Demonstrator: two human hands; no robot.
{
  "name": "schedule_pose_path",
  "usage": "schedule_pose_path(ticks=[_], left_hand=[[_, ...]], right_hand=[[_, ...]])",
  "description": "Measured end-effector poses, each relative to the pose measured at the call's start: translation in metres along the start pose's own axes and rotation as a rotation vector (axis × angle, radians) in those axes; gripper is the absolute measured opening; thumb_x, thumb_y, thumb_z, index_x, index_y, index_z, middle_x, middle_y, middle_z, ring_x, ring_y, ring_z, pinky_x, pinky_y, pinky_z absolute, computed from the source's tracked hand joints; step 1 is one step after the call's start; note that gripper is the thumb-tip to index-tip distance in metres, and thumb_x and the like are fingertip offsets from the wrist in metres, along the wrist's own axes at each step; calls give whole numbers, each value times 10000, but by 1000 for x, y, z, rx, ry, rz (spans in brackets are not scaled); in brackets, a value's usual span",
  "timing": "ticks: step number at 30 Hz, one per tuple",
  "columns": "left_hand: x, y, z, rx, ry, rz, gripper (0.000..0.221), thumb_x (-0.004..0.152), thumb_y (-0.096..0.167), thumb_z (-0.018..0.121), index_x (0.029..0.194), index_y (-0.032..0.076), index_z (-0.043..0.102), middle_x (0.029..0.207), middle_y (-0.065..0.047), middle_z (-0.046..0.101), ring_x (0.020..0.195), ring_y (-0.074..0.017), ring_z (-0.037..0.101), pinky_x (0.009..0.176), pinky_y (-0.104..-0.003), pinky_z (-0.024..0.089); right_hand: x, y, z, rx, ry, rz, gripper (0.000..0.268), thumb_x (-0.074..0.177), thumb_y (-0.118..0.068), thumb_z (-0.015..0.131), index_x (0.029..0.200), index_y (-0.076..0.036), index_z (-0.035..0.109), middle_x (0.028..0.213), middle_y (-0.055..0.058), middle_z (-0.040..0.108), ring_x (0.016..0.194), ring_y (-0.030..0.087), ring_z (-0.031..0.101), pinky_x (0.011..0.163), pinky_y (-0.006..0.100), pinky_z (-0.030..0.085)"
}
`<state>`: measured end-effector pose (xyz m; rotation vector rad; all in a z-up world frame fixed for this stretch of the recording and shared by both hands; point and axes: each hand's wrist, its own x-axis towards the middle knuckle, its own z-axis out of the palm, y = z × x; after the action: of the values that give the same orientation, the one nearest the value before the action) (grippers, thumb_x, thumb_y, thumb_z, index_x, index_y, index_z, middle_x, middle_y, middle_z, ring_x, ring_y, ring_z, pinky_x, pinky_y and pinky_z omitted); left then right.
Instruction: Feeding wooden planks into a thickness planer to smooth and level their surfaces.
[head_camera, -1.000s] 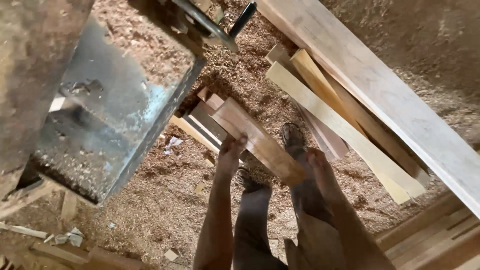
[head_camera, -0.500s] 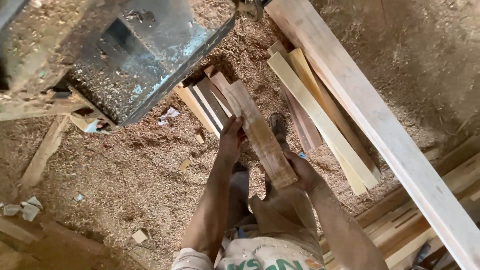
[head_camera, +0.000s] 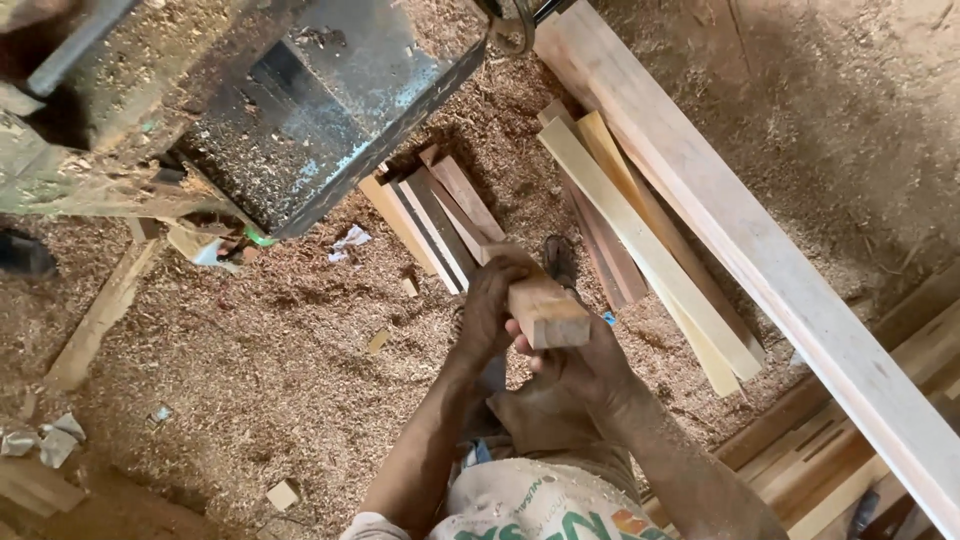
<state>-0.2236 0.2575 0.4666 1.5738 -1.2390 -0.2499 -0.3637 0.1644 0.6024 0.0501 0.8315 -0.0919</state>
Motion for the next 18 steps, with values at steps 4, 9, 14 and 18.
schedule_pose_path(ticks=[4,9,14,18], left_hand=[[-3,10,-6,-488,16,-543,642,857,348,804,1414,130,569,1211,-185,672,1134,-397,645,944,-528,517],[2,27,-21,-751,127,-1040,625,987,384,701,1523,141,491,1249,-204,700,1074,-355,715,726,-490,615],[37,38,-21,-1093,426,-1259,605,1025,426,634,1517,124,453,1168,-152,682,1040,-306,704,893,-458,591],[52,45,-32,-1115,471,-1266,665,1073,483,499,1595,123,298,1337,-190,564,1164,-318,608,1018,-489,503]], right_hand=[[12,-16,-24,-640,142,-226,505,958,-512,594,1085,-38,714,861,218,749,672,336,748,545,440,607],[57,-27,-82,-1505,413,-725,681,743,-476,916,1310,-194,665,1127,42,753,1093,160,701,882,238,483],[-13,3,10,-926,79,-108,710,840,-153,754,1495,-24,512,1343,291,682,1120,410,717,885,524,590],[19,-1,-6,-875,-18,-166,831,791,-57,730,1560,-110,420,1361,224,665,1142,368,680,942,538,548]])
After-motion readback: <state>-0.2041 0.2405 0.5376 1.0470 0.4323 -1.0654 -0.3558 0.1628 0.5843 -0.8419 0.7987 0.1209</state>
